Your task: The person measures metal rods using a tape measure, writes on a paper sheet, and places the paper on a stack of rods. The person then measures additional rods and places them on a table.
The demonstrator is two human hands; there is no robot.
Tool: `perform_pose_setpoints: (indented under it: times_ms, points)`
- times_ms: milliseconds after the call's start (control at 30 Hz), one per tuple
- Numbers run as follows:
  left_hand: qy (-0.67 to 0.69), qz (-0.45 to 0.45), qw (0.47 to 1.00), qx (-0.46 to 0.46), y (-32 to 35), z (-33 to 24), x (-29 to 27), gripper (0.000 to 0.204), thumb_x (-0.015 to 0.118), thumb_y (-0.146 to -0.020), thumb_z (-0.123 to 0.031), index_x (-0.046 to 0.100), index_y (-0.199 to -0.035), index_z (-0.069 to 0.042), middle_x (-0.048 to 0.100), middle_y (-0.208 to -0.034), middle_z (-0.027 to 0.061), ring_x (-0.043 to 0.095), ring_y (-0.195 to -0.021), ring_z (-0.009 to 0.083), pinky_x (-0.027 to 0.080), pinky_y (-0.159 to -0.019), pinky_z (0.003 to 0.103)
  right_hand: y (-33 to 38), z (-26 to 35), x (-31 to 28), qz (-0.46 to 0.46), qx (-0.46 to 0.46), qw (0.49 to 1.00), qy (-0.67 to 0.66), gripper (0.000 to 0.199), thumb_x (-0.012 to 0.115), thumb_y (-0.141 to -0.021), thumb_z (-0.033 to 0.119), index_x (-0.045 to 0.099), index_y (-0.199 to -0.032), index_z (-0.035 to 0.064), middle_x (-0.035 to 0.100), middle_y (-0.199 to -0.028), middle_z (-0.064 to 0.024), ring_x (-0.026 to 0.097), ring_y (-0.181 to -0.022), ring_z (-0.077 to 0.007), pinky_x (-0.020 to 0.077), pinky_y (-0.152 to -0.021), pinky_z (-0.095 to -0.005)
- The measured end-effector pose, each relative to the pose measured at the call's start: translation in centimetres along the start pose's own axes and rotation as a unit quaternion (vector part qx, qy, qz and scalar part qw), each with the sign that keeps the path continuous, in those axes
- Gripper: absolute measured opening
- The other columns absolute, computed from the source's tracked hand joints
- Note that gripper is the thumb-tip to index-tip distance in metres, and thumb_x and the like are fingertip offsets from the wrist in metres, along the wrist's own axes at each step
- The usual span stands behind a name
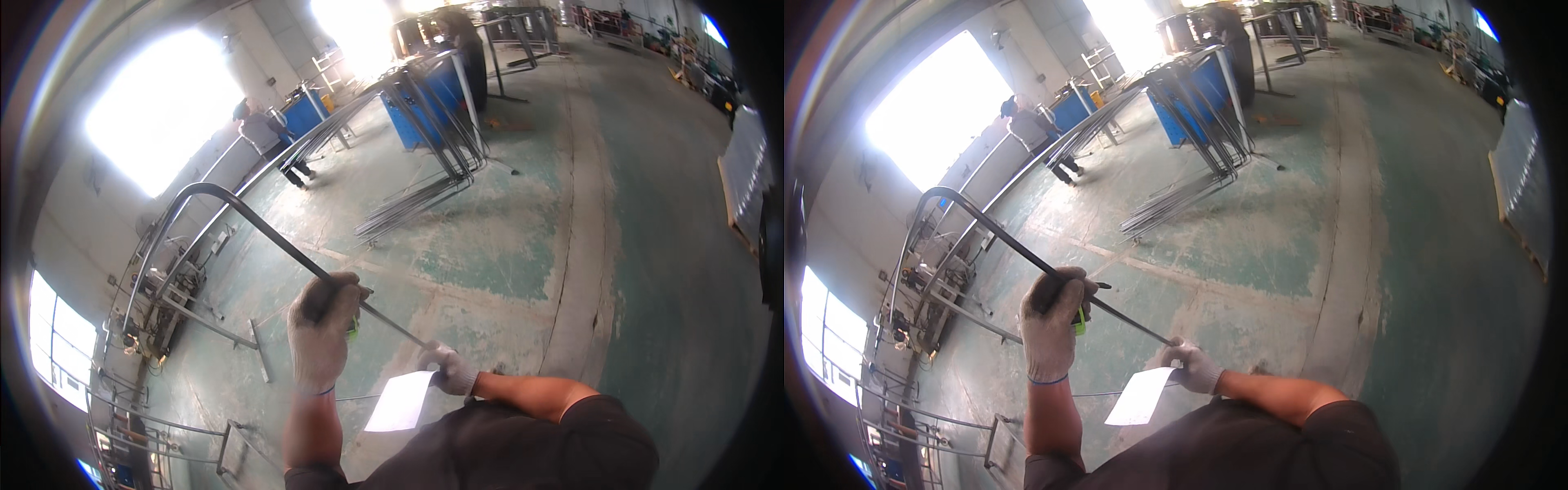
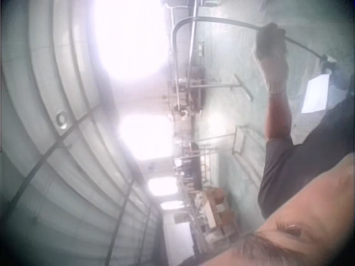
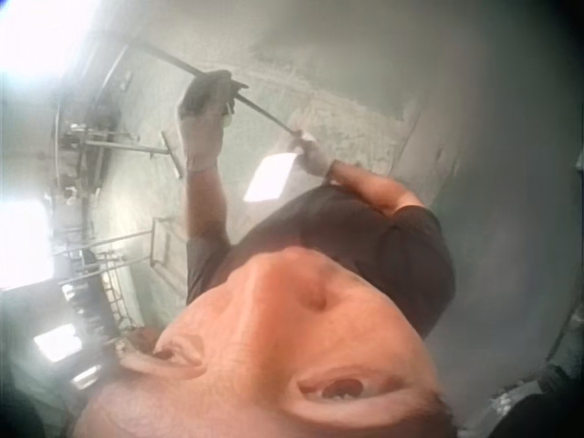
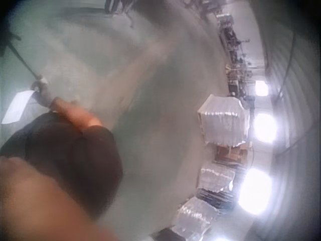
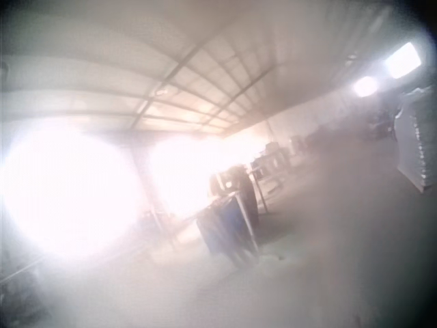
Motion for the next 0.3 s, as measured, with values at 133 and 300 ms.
perform_pose_setpoints:
  times_ms: [133, 300]
  points:
    - [-0.029, -0.006, 1.0, -0.009, -9.0, 2.3, -0.9, 0.015, 0.07, -0.098, -0.004, 0.075, -0.11, 0.003, 0.076, -0.089, 0.0069, 0.063, -0.075, 0.0094, 0.049, -0.065, 0.025, -8.3, -6.1, -1.6, 0.04, 0.011, 0.999, 0.01, 0.021, 0.092, -0.081, 0.013, 0.073, -0.093, 0.0123, 0.063, -0.105, -0.0096, 0.063, -0.101, -0.0315, 0.0533, -0.084, -0.0433]
    - [-0.053, -0.049, 0.997, -0.004, -20.2, 5.4, -2.6, 0.016, 0.07, -0.099, -0.005, 0.076, -0.113, 0.001, 0.078, -0.093, 0.0095, 0.065, -0.077, 0.0092, 0.05, -0.067, 0.024, -18.4, -16.7, -2.2, 0.086, 0.073, 0.994, 0.007, 0.024, 0.092, -0.082, 0.021, 0.075, -0.096, 0.0123, 0.064, -0.104, -0.0098, 0.064, -0.102, -0.0306, 0.0542, -0.083, -0.0436]
Point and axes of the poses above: each hand's wrist, its own y-axis away from the middle knuckle, its own x-axis out of the palm, z = x × y, the point moved 9 cm from there along -y, towards the middle knuckle
